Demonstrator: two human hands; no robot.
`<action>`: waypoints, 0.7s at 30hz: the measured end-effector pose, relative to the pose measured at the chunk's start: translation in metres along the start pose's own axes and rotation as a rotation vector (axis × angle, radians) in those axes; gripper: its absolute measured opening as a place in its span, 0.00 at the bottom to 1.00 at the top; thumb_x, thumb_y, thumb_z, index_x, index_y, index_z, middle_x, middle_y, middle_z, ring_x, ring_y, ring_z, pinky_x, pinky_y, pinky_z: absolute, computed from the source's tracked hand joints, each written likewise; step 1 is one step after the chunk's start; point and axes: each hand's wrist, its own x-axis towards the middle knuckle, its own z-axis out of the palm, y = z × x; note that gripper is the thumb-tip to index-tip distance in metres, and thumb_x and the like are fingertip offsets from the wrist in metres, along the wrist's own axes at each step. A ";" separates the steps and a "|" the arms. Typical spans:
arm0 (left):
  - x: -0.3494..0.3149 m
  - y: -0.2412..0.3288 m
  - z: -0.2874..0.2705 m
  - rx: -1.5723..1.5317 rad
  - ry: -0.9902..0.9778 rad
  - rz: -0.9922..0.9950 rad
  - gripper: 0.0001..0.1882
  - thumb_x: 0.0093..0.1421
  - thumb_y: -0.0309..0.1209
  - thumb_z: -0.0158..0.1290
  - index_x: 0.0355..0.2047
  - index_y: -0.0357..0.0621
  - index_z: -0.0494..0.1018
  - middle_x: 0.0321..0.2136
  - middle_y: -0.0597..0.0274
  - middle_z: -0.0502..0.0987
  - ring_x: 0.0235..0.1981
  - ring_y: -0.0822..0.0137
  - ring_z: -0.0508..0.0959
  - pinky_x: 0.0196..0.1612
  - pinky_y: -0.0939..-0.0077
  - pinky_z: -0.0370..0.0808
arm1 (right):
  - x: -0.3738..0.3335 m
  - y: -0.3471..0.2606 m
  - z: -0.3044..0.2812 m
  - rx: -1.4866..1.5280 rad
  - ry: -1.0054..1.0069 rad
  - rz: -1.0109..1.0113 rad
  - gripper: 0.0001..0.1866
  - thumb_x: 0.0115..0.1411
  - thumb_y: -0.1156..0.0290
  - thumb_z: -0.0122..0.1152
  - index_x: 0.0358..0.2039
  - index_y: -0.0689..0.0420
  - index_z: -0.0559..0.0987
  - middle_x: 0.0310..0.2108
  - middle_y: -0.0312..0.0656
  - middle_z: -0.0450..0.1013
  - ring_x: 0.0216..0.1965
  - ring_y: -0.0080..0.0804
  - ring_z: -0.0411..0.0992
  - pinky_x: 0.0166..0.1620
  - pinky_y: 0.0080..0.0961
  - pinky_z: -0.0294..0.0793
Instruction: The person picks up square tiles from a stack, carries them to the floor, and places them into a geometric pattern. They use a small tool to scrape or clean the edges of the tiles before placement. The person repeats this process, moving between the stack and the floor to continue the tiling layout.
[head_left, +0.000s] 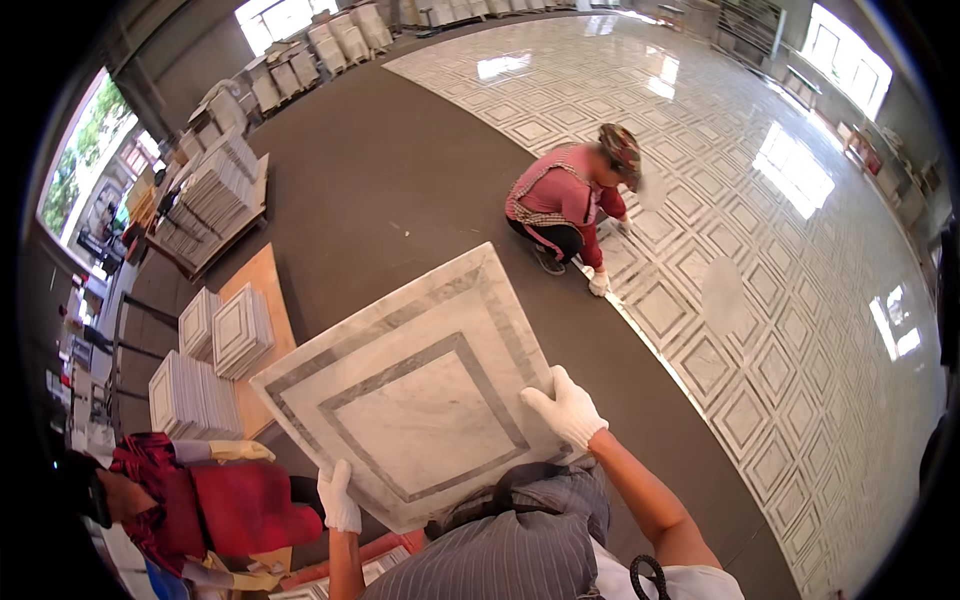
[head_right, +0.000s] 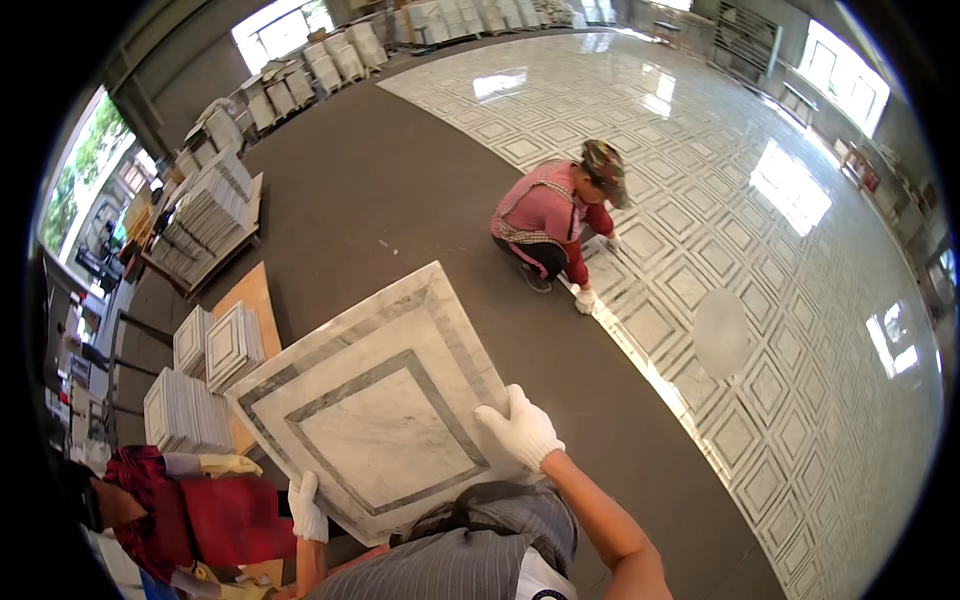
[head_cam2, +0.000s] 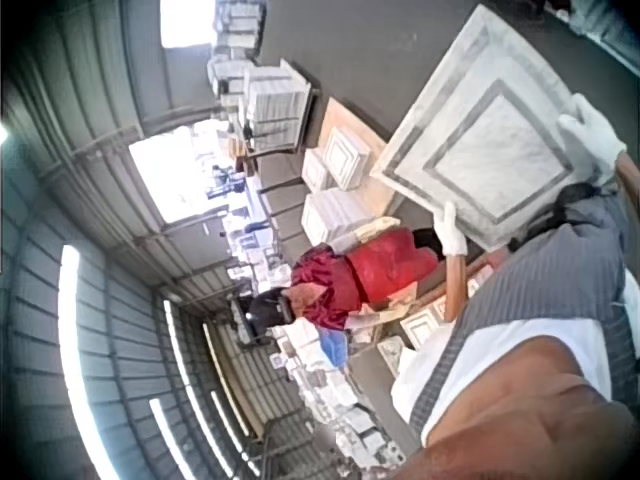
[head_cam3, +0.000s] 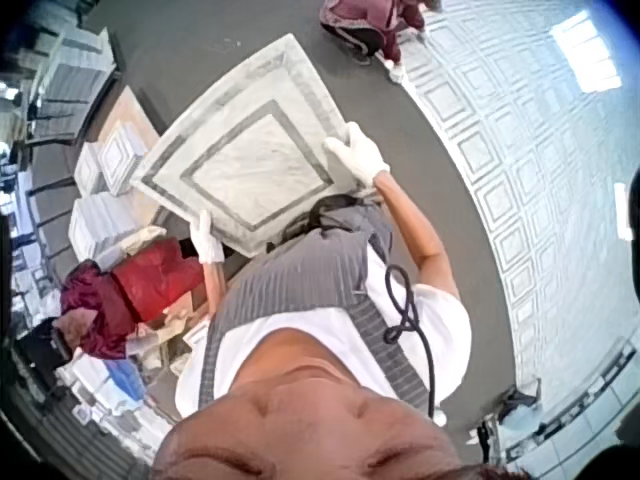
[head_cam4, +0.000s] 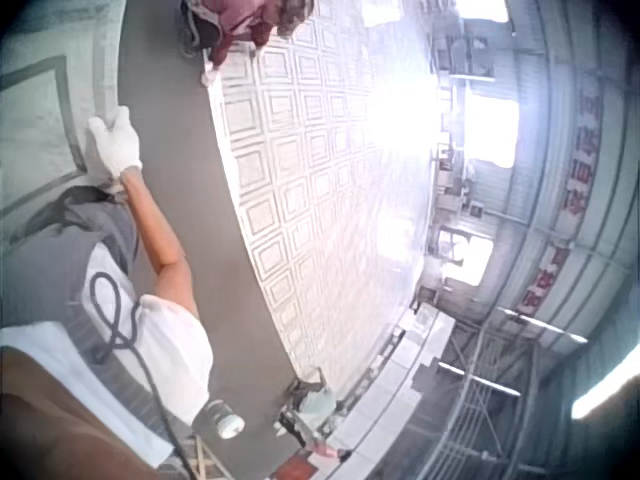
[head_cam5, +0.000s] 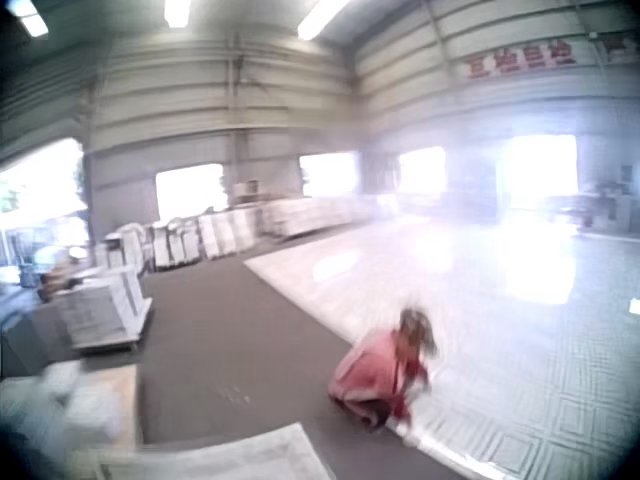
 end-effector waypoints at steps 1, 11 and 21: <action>0.009 0.007 0.005 0.029 0.043 -0.001 0.20 0.61 0.30 0.56 0.52 0.36 0.70 0.44 0.63 0.77 0.42 0.70 0.76 0.49 0.74 0.72 | 0.016 -0.011 -0.002 0.006 -0.025 -0.008 0.30 0.58 0.43 0.57 0.45 0.60 0.68 0.39 0.62 0.76 0.44 0.62 0.74 0.47 0.47 0.71; 0.130 0.049 0.076 0.162 0.138 -0.182 0.19 0.58 0.33 0.62 0.46 0.35 0.73 0.39 0.64 0.79 0.38 0.74 0.77 0.45 0.77 0.73 | 0.158 -0.030 0.013 0.124 0.017 -0.035 0.20 0.60 0.59 0.62 0.41 0.63 0.71 0.33 0.48 0.76 0.35 0.38 0.74 0.43 0.34 0.73; 0.353 0.067 0.105 0.189 0.051 -0.134 0.21 0.57 0.38 0.64 0.43 0.36 0.74 0.35 0.64 0.79 0.35 0.75 0.77 0.39 0.77 0.74 | 0.326 -0.117 0.043 0.194 0.113 -0.040 0.15 0.60 0.64 0.61 0.39 0.64 0.72 0.32 0.44 0.75 0.34 0.28 0.71 0.39 0.27 0.71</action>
